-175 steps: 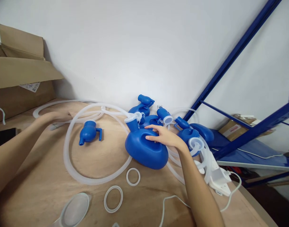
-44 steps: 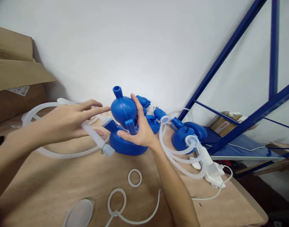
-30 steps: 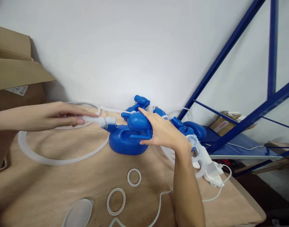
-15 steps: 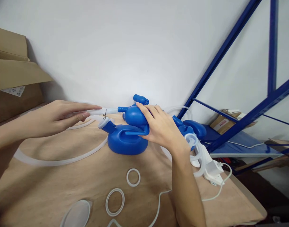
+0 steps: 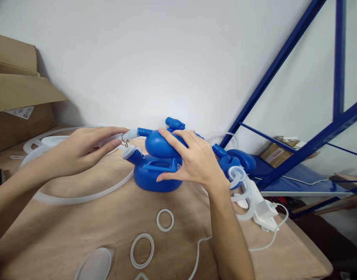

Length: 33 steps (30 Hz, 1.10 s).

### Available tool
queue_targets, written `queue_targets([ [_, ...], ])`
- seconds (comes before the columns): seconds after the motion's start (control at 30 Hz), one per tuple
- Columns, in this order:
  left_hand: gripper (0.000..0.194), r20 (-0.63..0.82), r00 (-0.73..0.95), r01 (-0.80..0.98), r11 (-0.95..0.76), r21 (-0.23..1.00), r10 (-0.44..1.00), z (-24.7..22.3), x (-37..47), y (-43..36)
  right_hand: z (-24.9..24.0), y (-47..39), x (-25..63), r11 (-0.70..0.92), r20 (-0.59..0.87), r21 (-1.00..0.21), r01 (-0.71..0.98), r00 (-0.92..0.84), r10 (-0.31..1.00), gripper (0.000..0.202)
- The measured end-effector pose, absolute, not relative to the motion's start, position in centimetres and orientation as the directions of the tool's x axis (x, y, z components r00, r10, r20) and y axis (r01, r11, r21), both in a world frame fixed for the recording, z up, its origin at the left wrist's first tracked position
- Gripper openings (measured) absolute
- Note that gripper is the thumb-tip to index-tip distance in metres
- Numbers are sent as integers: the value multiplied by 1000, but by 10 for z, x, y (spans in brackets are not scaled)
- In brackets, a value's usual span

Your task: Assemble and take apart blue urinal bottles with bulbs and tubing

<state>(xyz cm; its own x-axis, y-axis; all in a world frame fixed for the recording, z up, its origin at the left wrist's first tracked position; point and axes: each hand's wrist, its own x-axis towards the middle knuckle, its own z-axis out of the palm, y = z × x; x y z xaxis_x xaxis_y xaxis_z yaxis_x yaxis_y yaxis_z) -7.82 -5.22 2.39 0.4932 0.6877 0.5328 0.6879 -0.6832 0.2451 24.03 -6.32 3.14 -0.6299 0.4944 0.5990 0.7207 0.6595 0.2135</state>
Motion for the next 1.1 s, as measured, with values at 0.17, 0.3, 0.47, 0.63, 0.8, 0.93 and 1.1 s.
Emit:
queue_targets([
  [0.17, 53, 528, 518, 699, -689, 193, 673, 22, -76, -49, 34, -68, 238, 694, 610, 228, 683, -656, 445, 97],
  [0.3, 48, 524, 520, 690, -693, 208, 675, 24, -74, -49, 36, -74, 233, 683, 594, 269, 679, -676, 437, 92],
  [0.47, 43, 541, 522, 666, -712, 224, 659, 29, -75, -55, 38, -77, 231, 679, 558, 272, 682, -686, 466, 91],
  [0.63, 46, 533, 512, 644, -711, 282, 674, 33, -78, -56, 37, -75, 236, 663, 554, 301, 686, -692, 464, 92],
  [0.8, 39, 571, 562, 587, -775, 234, 598, 39, -73, -60, 19, -69, 210, 750, 415, 423, 508, -845, 338, 71],
  [0.93, 32, 679, 597, 578, -816, 6, 428, 49, -84, -72, 15, -59, 206, 765, 450, 381, 519, -827, 336, 79],
  [1.1, 37, 691, 573, 674, -733, -92, 441, 54, -111, -74, 29, -52, 248, 694, 591, 314, 648, -705, 391, 94],
])
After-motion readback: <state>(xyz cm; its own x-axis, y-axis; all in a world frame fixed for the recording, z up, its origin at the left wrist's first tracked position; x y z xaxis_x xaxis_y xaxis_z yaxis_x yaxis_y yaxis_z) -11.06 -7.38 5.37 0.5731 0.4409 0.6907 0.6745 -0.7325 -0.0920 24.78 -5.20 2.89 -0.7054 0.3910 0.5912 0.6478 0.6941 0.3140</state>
